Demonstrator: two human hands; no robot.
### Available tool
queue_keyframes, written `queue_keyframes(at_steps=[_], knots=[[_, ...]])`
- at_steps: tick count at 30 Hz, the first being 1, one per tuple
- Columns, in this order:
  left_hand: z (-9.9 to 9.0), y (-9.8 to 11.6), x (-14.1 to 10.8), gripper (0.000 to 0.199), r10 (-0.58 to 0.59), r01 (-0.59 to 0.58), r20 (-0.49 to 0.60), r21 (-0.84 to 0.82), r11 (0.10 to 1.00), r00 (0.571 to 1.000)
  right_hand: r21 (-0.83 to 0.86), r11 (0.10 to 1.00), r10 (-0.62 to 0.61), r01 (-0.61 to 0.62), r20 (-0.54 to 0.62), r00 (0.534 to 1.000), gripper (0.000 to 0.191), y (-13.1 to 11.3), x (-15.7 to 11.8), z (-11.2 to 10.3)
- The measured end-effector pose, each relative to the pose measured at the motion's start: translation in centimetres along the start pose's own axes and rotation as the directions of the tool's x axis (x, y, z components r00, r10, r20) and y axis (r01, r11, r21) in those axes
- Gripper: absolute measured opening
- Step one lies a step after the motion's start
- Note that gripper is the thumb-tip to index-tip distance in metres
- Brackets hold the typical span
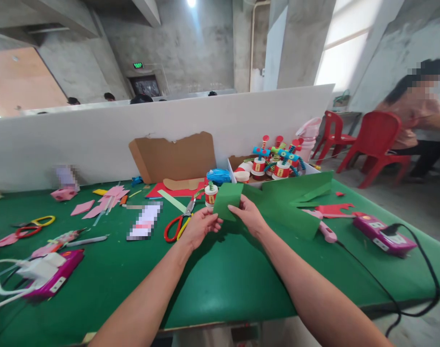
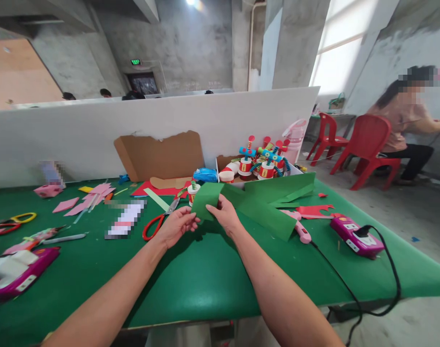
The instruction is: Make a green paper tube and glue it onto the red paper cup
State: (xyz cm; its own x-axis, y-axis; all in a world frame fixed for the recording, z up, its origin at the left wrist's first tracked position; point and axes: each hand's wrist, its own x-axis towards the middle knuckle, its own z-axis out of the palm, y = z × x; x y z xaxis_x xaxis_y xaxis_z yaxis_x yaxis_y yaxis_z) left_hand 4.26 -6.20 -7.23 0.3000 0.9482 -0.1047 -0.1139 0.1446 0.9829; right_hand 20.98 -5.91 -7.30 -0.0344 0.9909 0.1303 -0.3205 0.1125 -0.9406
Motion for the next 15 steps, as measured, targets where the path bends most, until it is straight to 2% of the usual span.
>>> queue_keyframes(at_steps=[2, 5, 7, 9, 10, 11, 12, 14, 15], knots=[[-0.4, 0.1, 0.2, 0.030, 0.034, -0.033, -0.030, 0.058, 0.998, 0.999, 0.001, 0.999, 0.037, -0.037, 0.043, 0.998, 0.042, -0.4, -0.1, 0.0], [-1.0, 0.7, 0.3, 0.029, 0.064, -0.056, -0.042, 0.160, 0.985, 0.997, -0.090, 0.990, 0.112, -0.106, 0.061, 0.992, 0.033, -0.4, -0.2, 0.0], [-2.1, 1.6, 0.1, 0.027, 0.091, -0.073, -0.068, 0.230, 0.970, 0.994, -0.109, 0.989, 0.105, -0.101, 0.026, 0.994, 0.028, -0.4, 0.0, -0.3], [-3.9, 2.6, -0.1, 0.023, 0.133, -0.071, -0.137, 0.388, 0.919, 0.982, -0.060, 0.997, 0.053, -0.057, -0.067, 0.996, 0.029, -0.6, 0.2, -0.7], [-5.0, 3.0, -0.3, 0.019, 0.159, -0.047, -0.181, 0.503, 0.863, 0.971, -0.025, 0.999, 0.029, -0.032, -0.121, 0.992, 0.030, -0.7, 0.4, -0.9], [-6.1, 3.4, -0.5, 0.017, 0.196, 0.048, -0.240, 0.741, 0.670, 0.951, 0.013, 1.000, 0.010, -0.008, -0.172, 0.985, 0.031, -0.9, 0.5, -1.1], [-7.1, 3.6, -0.7, 0.019, 0.193, 0.158, -0.275, 0.870, 0.467, 0.942, 0.051, 0.999, 0.000, 0.011, -0.210, 0.978, 0.031, -1.0, 0.6, -1.2], [-8.4, 3.6, -0.9, 0.023, 0.165, 0.257, -0.308, 0.927, 0.274, 0.937, 0.125, 0.992, 0.003, 0.029, -0.247, 0.969, 0.032, -1.3, 0.6, -1.1], [-8.6, 3.4, -0.9, 0.025, 0.137, 0.272, -0.312, 0.929, 0.249, 0.940, 0.159, 0.987, 0.021, 0.019, -0.247, 0.969, 0.032, -1.3, 0.6, -1.0]])
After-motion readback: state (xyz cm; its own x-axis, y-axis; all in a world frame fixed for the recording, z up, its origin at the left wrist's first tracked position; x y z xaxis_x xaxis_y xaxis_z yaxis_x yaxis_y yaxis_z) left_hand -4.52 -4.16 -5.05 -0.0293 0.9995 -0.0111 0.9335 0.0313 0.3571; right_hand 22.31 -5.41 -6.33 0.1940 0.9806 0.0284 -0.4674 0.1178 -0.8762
